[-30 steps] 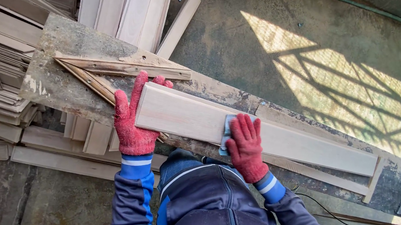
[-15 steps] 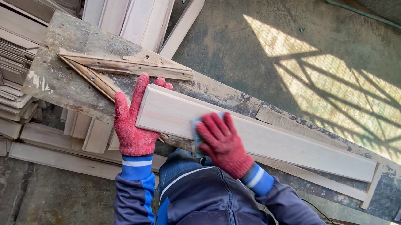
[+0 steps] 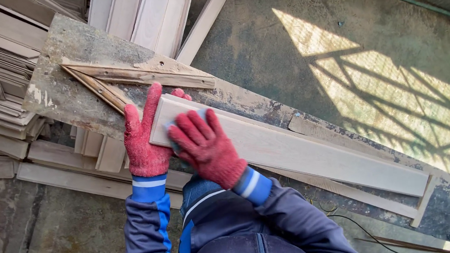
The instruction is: Sanding a wooden plank using an electric orbital sander and manual sanding paper.
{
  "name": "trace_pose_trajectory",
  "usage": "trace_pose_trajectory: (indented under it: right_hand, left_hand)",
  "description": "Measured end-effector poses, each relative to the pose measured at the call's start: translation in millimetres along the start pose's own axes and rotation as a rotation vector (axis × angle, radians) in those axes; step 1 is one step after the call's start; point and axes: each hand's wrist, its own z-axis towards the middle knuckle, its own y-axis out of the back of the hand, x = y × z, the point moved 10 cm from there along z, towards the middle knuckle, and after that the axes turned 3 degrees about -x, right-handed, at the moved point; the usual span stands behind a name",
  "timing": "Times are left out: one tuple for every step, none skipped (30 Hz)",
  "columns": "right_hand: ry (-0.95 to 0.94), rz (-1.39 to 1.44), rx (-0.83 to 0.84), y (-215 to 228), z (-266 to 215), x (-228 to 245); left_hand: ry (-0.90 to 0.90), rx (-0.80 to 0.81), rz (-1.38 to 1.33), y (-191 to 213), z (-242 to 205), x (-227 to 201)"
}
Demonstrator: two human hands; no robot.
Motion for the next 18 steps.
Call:
trace_pose_trajectory:
  right_hand:
    - [-0.005, 0.001, 0.004, 9, -20, -10]
    - [-0.029, -0.029, 0.044, 15, -39, -25]
    - [-0.052, -0.059, 0.083, 22, -58, -41]
    - [-0.042, -0.063, 0.088, 28, -68, -45]
    - [-0.069, -0.09, 0.116, 33, -79, -54]
    - [-0.092, -0.112, 0.147, 38, -92, -63]
    - [-0.079, -0.112, 0.155, 33, -84, -60]
    - [-0.078, -0.086, 0.128, 28, -76, -54]
    - [-0.077, -0.061, 0.1, 23, -67, -49]
    - [-0.079, -0.064, 0.095, 18, -43, -39]
    - [-0.025, -0.022, 0.047, 17, -18, -23]
    - [0.028, 0.024, 0.006, 16, 3, -6]
    - [0.026, 0.025, 0.007, 14, 21, 1]
    - [0.059, 0.063, -0.036, 16, 39, 13]
    - [0.093, 0.101, -0.079, 18, 58, 25]
    - [0.081, 0.1, -0.087, 18, 53, 20]
    - [0.07, 0.107, -0.075, 16, 48, 16]
    - [0.066, 0.11, -0.058, 14, 42, 10]
  left_hand:
    - [0.005, -0.004, 0.001, 3, 2, 0]
    - [-0.006, 0.01, -0.002, 3, 6, 0]
    - [-0.018, 0.024, -0.004, 3, 10, -1]
    - [-0.023, 0.027, -0.015, 2, 10, -2]
    - [-0.019, 0.021, 0.007, 2, 10, -2]
    - [-0.019, 0.01, 0.027, 3, 7, 0]
    - [-0.027, 0.007, 0.013, 2, 5, 2]
    - [-0.033, 0.002, 0.027, 0, 6, 0]
    - [-0.039, -0.003, 0.04, -3, 6, -1]
    - [-0.039, 0.002, 0.044, -2, 7, -2]
    - [-0.026, 0.027, 0.038, -3, 7, -2]
    - [-0.012, 0.044, 0.03, -1, 6, 0]
    - [-0.011, 0.043, 0.031, 1, 4, 2]
    - [-0.012, 0.04, -0.085, 4, 2, 0]
    - [-0.014, 0.036, -0.201, 6, 1, -2]
    - [-0.008, 0.038, -0.189, 8, 1, -3]
    - [0.008, 0.078, -0.212, 6, 1, -3]
    - [0.024, 0.121, -0.244, 4, 2, -2]
